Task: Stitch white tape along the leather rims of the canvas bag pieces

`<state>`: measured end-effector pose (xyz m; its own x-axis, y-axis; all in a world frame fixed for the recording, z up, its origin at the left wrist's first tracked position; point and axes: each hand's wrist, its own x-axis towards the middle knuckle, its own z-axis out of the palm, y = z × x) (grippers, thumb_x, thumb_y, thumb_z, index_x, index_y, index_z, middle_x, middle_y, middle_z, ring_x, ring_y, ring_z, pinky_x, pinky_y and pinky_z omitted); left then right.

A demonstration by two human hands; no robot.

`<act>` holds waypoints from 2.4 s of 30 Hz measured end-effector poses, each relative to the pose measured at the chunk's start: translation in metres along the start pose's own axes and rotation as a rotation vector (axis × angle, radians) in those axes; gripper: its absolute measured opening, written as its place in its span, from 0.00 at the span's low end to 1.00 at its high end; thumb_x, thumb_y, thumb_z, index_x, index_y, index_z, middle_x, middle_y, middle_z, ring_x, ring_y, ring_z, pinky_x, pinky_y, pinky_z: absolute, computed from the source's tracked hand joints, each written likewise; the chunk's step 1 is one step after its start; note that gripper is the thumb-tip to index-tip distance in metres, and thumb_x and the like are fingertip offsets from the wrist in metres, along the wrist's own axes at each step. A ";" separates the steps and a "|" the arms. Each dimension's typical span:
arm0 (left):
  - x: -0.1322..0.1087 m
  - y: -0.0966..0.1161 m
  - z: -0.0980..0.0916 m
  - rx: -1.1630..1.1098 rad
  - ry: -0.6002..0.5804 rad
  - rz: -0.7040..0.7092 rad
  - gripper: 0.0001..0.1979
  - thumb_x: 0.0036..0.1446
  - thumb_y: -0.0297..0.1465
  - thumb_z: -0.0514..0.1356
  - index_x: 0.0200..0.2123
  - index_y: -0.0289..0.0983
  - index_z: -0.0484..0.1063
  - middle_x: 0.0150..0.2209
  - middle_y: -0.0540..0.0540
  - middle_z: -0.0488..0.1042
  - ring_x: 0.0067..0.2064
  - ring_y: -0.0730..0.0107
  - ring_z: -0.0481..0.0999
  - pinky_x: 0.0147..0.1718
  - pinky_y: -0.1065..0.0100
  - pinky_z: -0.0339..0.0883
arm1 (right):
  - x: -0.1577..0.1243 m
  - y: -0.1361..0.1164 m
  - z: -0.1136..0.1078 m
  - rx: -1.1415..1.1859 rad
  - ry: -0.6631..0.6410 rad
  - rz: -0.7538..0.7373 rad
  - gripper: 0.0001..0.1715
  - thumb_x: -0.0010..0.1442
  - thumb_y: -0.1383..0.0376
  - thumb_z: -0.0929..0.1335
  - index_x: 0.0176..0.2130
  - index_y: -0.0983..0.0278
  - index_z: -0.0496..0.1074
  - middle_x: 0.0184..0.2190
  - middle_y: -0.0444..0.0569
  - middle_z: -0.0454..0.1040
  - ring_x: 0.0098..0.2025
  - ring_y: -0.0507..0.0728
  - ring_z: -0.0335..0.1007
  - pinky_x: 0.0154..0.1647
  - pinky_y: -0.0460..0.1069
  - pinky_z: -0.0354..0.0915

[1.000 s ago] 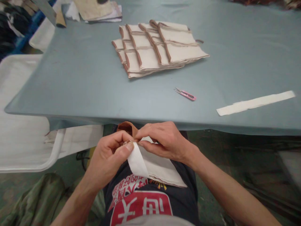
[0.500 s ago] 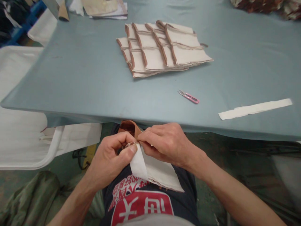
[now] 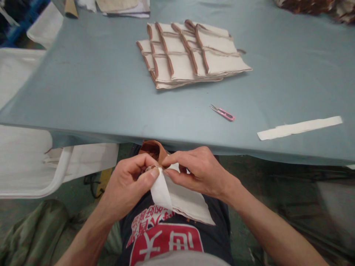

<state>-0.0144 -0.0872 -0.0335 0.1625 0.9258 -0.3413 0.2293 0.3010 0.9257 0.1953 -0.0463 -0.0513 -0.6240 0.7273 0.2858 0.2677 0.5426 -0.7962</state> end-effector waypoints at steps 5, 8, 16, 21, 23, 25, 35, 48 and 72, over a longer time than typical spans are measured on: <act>-0.002 0.000 0.002 0.024 -0.033 -0.009 0.11 0.60 0.35 0.62 0.26 0.37 0.73 0.23 0.53 0.67 0.25 0.74 0.62 0.24 0.72 0.56 | -0.002 0.001 -0.006 0.056 -0.048 -0.014 0.10 0.71 0.64 0.67 0.43 0.62 0.80 0.30 0.45 0.82 0.24 0.49 0.71 0.27 0.45 0.59; -0.002 -0.002 0.004 0.022 -0.056 -0.007 0.12 0.60 0.35 0.61 0.25 0.37 0.72 0.22 0.53 0.66 0.25 0.74 0.61 0.24 0.72 0.56 | -0.004 0.004 -0.009 0.086 -0.096 -0.028 0.11 0.72 0.64 0.66 0.44 0.63 0.80 0.34 0.47 0.84 0.27 0.50 0.73 0.29 0.46 0.61; 0.003 0.002 0.008 0.073 -0.042 -0.006 0.12 0.60 0.35 0.61 0.25 0.38 0.71 0.22 0.54 0.65 0.24 0.74 0.61 0.23 0.72 0.55 | -0.008 0.004 -0.005 -0.027 -0.047 -0.031 0.11 0.73 0.65 0.66 0.42 0.64 0.79 0.34 0.48 0.85 0.31 0.53 0.78 0.31 0.46 0.62; 0.005 -0.001 0.009 0.019 -0.054 -0.029 0.13 0.61 0.37 0.62 0.26 0.37 0.71 0.22 0.55 0.64 0.25 0.75 0.59 0.24 0.73 0.54 | -0.009 0.003 0.003 -0.117 0.014 -0.002 0.12 0.71 0.65 0.65 0.39 0.64 0.77 0.29 0.47 0.82 0.27 0.52 0.74 0.29 0.46 0.60; 0.005 -0.004 0.010 -0.017 -0.076 -0.045 0.14 0.61 0.38 0.62 0.26 0.37 0.70 0.23 0.55 0.63 0.25 0.75 0.59 0.23 0.73 0.54 | -0.008 0.005 0.003 -0.077 0.024 0.011 0.10 0.70 0.67 0.66 0.38 0.65 0.76 0.27 0.45 0.80 0.24 0.50 0.69 0.27 0.46 0.57; 0.006 -0.006 0.010 -0.051 -0.094 -0.049 0.15 0.62 0.39 0.62 0.27 0.37 0.70 0.23 0.55 0.63 0.25 0.76 0.58 0.23 0.74 0.54 | -0.006 0.006 0.001 0.001 0.009 0.041 0.07 0.66 0.69 0.67 0.37 0.65 0.76 0.26 0.43 0.78 0.22 0.48 0.65 0.26 0.45 0.56; 0.010 -0.013 0.010 -0.019 -0.053 -0.001 0.12 0.60 0.36 0.61 0.27 0.36 0.71 0.22 0.56 0.64 0.23 0.78 0.58 0.21 0.76 0.52 | 0.004 0.005 -0.015 0.171 -0.131 0.158 0.06 0.62 0.73 0.67 0.34 0.66 0.73 0.23 0.37 0.69 0.22 0.46 0.57 0.27 0.44 0.52; 0.014 -0.010 0.020 0.049 0.083 -0.020 0.12 0.53 0.36 0.62 0.22 0.38 0.66 0.20 0.57 0.61 0.21 0.78 0.57 0.20 0.75 0.51 | 0.005 0.000 -0.011 -0.022 -0.147 0.148 0.07 0.65 0.73 0.67 0.37 0.68 0.75 0.27 0.43 0.75 0.25 0.49 0.65 0.30 0.45 0.53; 0.009 0.013 -0.007 0.327 -0.158 0.264 0.07 0.65 0.33 0.63 0.34 0.39 0.75 0.30 0.54 0.76 0.31 0.75 0.73 0.30 0.75 0.65 | 0.010 0.002 -0.009 0.035 -0.055 -0.081 0.06 0.57 0.67 0.65 0.28 0.61 0.64 0.25 0.42 0.67 0.31 0.54 0.63 0.42 0.52 0.59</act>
<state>-0.0173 -0.0736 -0.0232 0.3952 0.9071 -0.1446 0.4477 -0.0527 0.8926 0.1968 -0.0343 -0.0452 -0.6823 0.6568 0.3212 0.1896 0.5832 -0.7899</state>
